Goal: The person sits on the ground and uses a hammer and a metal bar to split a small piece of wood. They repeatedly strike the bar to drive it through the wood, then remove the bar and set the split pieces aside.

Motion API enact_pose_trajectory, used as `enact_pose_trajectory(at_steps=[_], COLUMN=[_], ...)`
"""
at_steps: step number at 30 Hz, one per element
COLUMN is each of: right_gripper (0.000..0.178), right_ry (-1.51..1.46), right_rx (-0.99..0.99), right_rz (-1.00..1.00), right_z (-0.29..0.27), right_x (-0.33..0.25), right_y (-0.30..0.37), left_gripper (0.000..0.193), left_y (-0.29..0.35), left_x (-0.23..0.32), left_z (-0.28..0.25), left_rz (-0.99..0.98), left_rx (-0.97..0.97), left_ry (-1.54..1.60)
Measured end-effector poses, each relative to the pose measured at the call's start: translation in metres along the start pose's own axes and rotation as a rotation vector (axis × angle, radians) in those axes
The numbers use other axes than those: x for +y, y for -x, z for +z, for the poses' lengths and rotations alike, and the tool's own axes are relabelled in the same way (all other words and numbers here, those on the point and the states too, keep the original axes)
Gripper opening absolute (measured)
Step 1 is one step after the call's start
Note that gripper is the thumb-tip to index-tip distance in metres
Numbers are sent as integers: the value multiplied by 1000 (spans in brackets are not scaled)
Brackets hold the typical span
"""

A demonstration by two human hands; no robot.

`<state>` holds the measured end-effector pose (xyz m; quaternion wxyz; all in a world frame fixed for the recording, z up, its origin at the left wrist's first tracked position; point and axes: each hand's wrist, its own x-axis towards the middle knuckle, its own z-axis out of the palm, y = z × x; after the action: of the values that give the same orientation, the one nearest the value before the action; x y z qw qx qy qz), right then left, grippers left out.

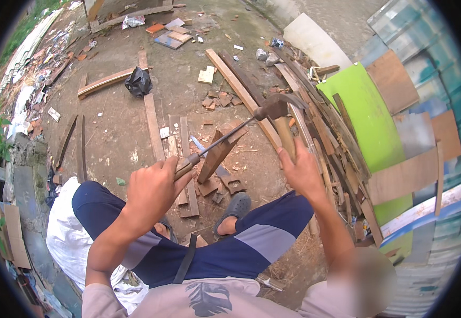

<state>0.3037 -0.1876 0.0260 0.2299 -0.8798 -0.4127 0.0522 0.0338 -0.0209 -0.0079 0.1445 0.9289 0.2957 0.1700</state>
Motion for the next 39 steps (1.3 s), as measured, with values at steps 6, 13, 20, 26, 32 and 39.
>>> enact_pose_trajectory(at_steps=[6,13,20,26,32,39], right_gripper=[33,28,30,37,33,32], right_ry=[-419,-168,-295,-101,-358,-109], right_rx=[55,-149,-65,-219,-52,-302], right_rz=[81,-239,-113,-229,-29,-92], right_z=[-43,-4,-25,10,-5,-7], right_x=[-45,-53,-78,-54,-65,-65], right_y=[16,40,40,45,49,48], left_gripper=[36,36,38,42,43,43], left_y=[-2,-7,2,-2,1,-5], left_x=[-5,-3,-9,-11,-16,-21], left_z=[2,3,14,21,24,33], left_rz=[-16,-12,-57,-31,-44,-47], left_rx=[25,-170,-69,-125,-102,-119], left_ry=[-11,66,107,135,142,152])
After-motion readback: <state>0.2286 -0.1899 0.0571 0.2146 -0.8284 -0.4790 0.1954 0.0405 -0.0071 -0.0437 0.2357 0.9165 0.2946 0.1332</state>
